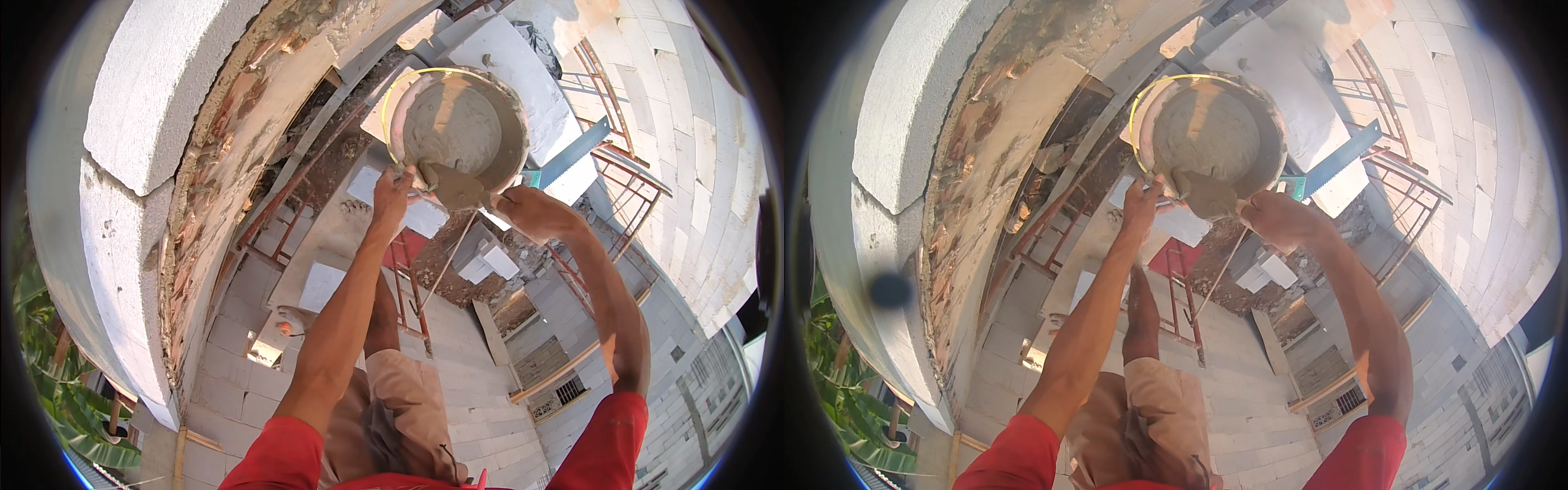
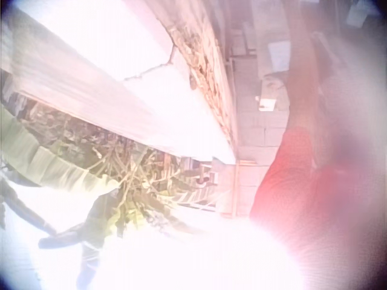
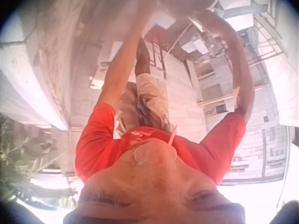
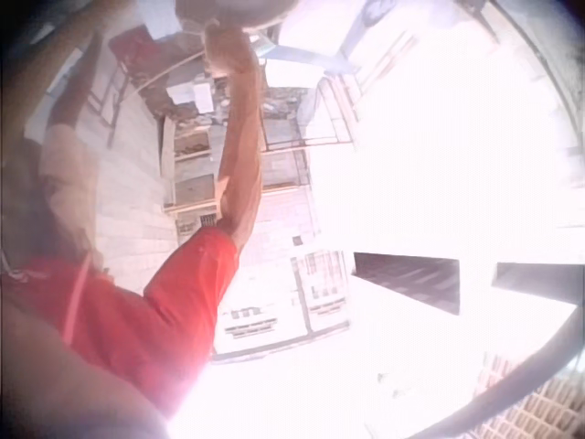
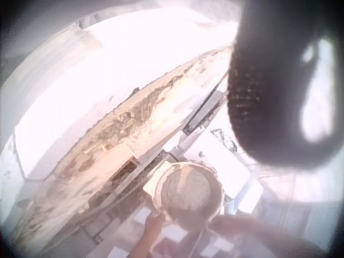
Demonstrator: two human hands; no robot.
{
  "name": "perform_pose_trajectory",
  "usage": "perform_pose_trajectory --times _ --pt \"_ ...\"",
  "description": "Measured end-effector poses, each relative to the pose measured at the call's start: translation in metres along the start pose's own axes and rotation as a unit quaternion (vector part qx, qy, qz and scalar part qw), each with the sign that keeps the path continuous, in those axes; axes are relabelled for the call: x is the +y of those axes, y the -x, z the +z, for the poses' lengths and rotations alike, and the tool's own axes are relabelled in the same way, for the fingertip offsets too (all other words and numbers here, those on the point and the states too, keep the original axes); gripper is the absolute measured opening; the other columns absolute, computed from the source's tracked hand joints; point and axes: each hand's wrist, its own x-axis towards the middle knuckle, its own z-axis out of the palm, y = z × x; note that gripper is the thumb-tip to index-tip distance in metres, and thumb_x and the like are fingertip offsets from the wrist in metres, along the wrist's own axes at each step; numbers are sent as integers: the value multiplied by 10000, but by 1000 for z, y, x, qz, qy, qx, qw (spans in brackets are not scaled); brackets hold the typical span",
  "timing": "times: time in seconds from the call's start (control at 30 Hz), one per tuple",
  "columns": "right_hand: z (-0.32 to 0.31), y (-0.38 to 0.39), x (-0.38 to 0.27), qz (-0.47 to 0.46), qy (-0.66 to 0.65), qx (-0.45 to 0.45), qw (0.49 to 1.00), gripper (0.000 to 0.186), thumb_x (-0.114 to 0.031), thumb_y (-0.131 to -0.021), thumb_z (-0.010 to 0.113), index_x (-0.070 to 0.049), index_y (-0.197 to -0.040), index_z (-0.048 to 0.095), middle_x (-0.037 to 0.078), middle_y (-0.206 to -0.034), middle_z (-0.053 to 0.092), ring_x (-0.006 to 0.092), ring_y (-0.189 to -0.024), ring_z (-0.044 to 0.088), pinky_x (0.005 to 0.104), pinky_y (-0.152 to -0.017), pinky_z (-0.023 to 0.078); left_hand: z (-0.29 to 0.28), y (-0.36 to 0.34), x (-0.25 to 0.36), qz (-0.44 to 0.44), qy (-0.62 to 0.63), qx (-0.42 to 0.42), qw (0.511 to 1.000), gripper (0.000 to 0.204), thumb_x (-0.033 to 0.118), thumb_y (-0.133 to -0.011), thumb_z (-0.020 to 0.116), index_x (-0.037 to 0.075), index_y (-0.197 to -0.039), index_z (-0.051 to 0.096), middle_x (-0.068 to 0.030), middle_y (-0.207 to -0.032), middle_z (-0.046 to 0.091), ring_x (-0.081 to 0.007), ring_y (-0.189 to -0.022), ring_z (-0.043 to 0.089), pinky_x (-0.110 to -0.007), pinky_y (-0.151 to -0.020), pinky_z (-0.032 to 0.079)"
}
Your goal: The person scoops cement from a bucket with a trowel, applies it to white rectangular tiles, and places them onto a curved wall section. They use a hammer to tap the tiles into position and continue applying cement to adjacent areas.
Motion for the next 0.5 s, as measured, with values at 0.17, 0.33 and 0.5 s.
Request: perform_pose_trajectory --times 0.17,0.33,0.5 --pt "11 -14 8 12 -180 -2 984 509 -441 -1070 462 36 -1172 604 102 -763 642 211 -620 649 385 -598 531 -7 1 -1 -14 17 -22 1000 695 423 -1002 665 -78 -1427 439 -214 -1247 623 -293 -1049 697 -414 -856 646" --pt "-20 -14 5 66 -224 -82 969 471 -391 -1092 472 -45 -1405 538 60 -747 602 136 -573 619 301 -440 502 -3 -1 -1 -3 31 -48 998 760 438 -976 700 -105 -1430 422 -226 -1211 651 -305 -978 731 -404 -827 652" --pt "-39 -15 -5 31 -142 -95 985 478 -455 -1079 478 -1 -1194 570 43 -710 571 138 -554 595 295 -420 492 -3 -1 1 -9 21 -35 999 769 439 -968 711 -109 -1427 427 -229 -1202 662 -305 -980 738 -385 -809 654"
